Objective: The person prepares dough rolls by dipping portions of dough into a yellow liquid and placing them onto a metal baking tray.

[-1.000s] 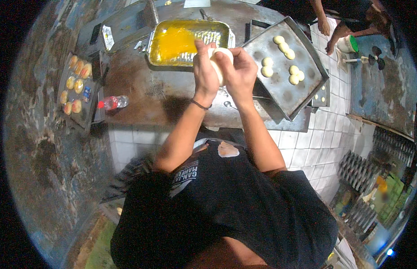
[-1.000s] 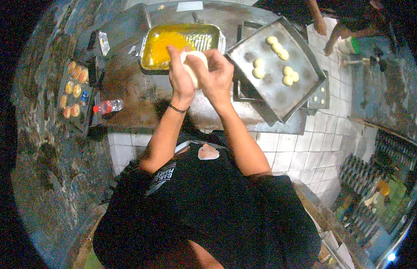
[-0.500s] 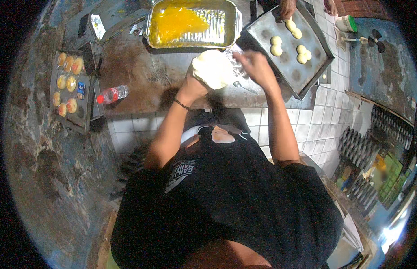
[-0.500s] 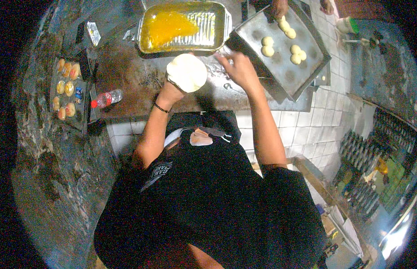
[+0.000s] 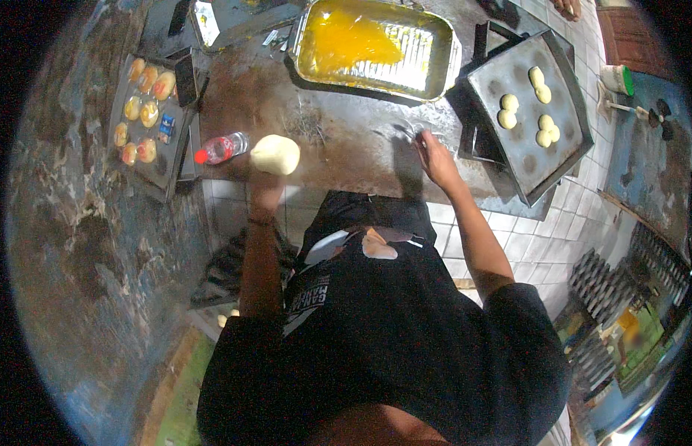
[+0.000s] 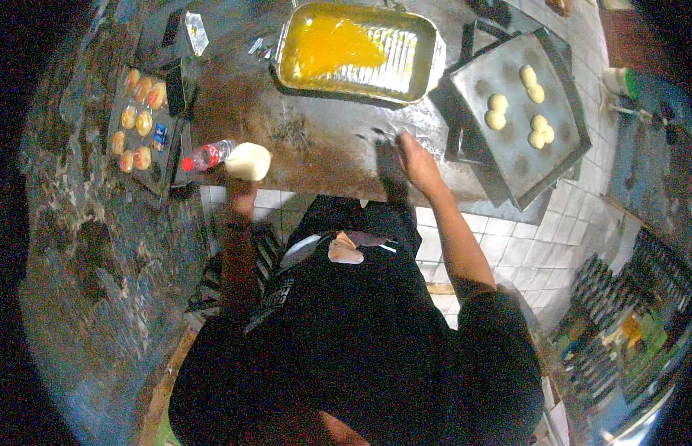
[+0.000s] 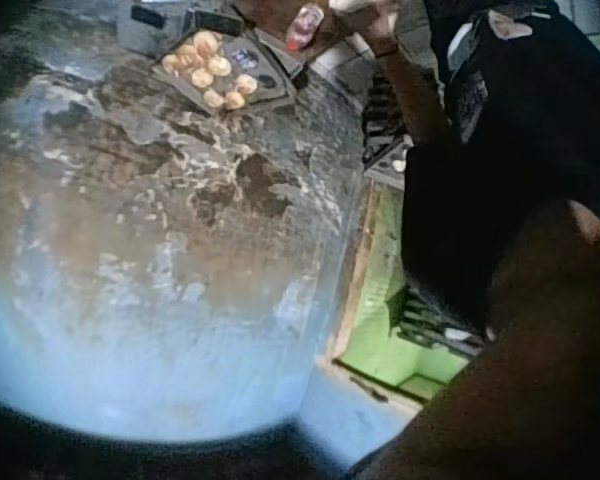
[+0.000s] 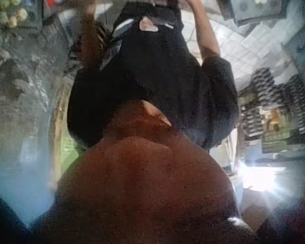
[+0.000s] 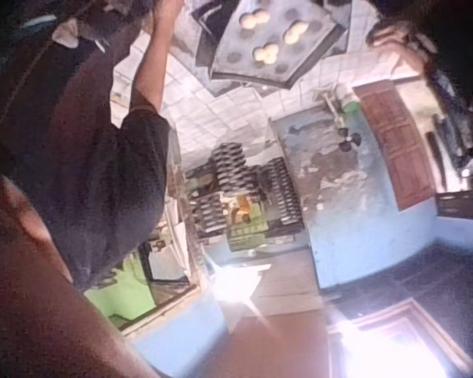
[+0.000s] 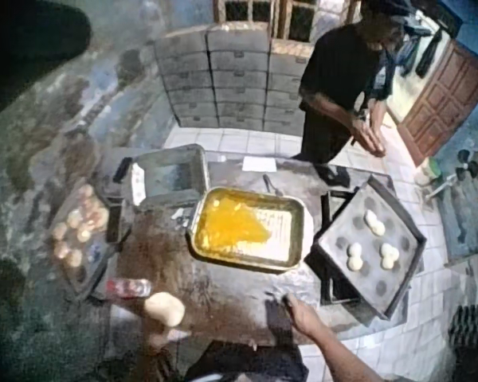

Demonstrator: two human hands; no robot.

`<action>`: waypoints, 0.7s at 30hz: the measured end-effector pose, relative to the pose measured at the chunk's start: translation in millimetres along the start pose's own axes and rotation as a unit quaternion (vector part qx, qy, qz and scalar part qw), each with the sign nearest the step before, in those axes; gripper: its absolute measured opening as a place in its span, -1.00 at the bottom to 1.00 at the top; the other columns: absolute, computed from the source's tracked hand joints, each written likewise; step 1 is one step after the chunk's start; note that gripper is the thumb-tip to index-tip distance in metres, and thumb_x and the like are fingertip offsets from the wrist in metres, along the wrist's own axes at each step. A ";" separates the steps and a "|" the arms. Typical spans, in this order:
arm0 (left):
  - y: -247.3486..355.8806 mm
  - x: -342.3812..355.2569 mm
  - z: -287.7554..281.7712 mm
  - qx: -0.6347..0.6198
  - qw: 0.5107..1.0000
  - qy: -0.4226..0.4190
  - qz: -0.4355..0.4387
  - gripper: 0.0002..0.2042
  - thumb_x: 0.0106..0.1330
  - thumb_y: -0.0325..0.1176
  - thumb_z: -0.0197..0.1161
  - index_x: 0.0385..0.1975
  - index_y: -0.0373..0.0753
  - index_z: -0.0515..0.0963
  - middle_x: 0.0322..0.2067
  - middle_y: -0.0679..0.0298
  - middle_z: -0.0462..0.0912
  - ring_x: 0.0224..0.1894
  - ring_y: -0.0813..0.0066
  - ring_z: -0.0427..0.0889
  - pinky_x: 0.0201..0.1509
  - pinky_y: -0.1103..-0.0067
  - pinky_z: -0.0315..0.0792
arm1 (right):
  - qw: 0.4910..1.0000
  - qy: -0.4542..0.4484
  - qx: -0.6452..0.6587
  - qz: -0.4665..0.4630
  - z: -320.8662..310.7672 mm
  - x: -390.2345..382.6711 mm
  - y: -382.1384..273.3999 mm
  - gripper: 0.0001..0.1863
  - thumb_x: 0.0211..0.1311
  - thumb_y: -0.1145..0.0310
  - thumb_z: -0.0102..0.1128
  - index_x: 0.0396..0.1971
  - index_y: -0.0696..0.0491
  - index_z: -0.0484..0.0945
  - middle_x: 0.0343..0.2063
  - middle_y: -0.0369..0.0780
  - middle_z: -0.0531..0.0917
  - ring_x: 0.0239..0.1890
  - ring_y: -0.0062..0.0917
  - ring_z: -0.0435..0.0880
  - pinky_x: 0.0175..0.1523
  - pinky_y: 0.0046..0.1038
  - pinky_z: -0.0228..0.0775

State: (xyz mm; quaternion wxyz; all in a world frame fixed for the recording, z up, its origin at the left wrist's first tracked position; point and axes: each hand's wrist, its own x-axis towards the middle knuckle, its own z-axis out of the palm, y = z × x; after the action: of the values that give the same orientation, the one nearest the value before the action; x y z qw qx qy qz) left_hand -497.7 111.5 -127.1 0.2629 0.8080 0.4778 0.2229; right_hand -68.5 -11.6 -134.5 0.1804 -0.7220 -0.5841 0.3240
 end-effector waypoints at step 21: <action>55.0 37.9 -55.8 -0.386 0.847 0.051 -0.362 -0.84 0.33 -0.47 0.35 -0.12 -0.15 0.67 -0.27 0.53 0.68 -0.28 0.78 0.47 -0.34 0.67 0.26 | 0.974 0.013 -0.113 -0.195 63.7 249.6 -18.6 -0.62 0.24 0.33 0.27 0.06 -0.01 0.60 -0.07 0.06 0.61 -0.02 0.04 0.62 0.12 -0.07 0.50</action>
State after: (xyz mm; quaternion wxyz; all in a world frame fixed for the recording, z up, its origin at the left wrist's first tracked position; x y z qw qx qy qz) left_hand -479.0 134.8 -45.3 0.5904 0.3988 0.6247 0.3196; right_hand -98.4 225.3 -233.0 0.1647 -0.6145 -0.7438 0.2050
